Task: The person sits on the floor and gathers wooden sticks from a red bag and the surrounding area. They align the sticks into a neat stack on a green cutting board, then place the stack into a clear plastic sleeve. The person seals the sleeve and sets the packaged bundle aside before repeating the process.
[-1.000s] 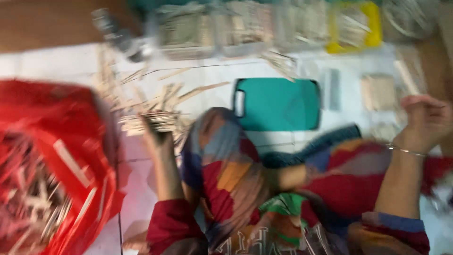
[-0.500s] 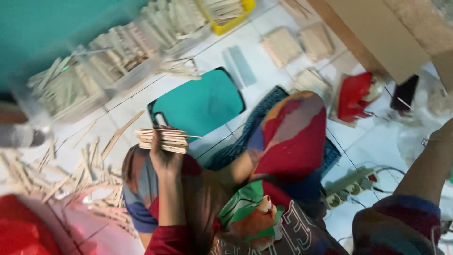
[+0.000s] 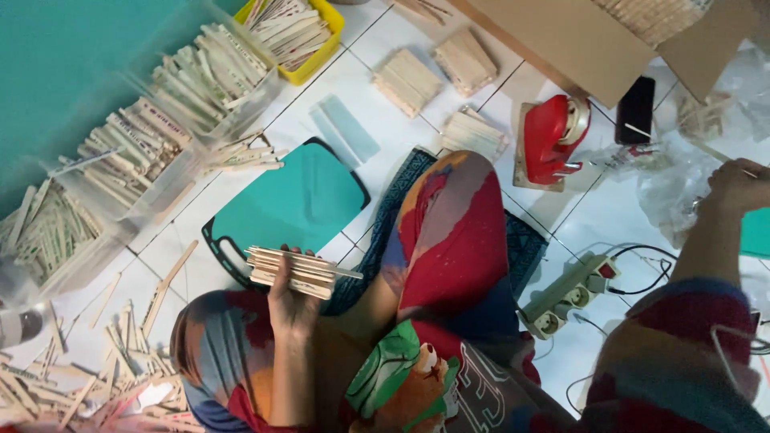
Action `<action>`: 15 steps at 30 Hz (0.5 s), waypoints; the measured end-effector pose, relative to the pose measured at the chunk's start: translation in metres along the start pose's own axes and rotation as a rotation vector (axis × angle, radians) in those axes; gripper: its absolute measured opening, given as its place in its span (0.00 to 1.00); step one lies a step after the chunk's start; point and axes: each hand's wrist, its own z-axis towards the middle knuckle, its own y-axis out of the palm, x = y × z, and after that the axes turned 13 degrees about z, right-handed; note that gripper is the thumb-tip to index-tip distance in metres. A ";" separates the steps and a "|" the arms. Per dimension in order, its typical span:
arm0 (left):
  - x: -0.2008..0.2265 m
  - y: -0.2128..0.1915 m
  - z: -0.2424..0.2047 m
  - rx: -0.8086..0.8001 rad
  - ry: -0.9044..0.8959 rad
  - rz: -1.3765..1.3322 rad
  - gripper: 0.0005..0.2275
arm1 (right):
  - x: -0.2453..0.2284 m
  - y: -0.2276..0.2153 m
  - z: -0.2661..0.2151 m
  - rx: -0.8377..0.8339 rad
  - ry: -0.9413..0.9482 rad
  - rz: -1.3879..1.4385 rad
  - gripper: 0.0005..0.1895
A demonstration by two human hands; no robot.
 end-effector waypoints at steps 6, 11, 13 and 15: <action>-0.017 0.016 -0.007 0.019 0.001 0.198 0.17 | 0.042 0.017 -0.045 -0.087 0.310 0.349 0.26; -0.028 -0.008 0.027 0.028 -0.082 0.349 0.23 | 0.055 -0.047 -0.054 -0.191 0.648 -0.397 0.22; -0.042 -0.005 0.038 0.027 -0.091 0.319 0.23 | 0.066 -0.175 -0.104 -0.197 0.827 -0.699 0.20; -0.042 0.000 0.038 0.053 -0.097 0.285 0.22 | 0.130 -0.245 -0.153 -0.188 1.019 -1.001 0.18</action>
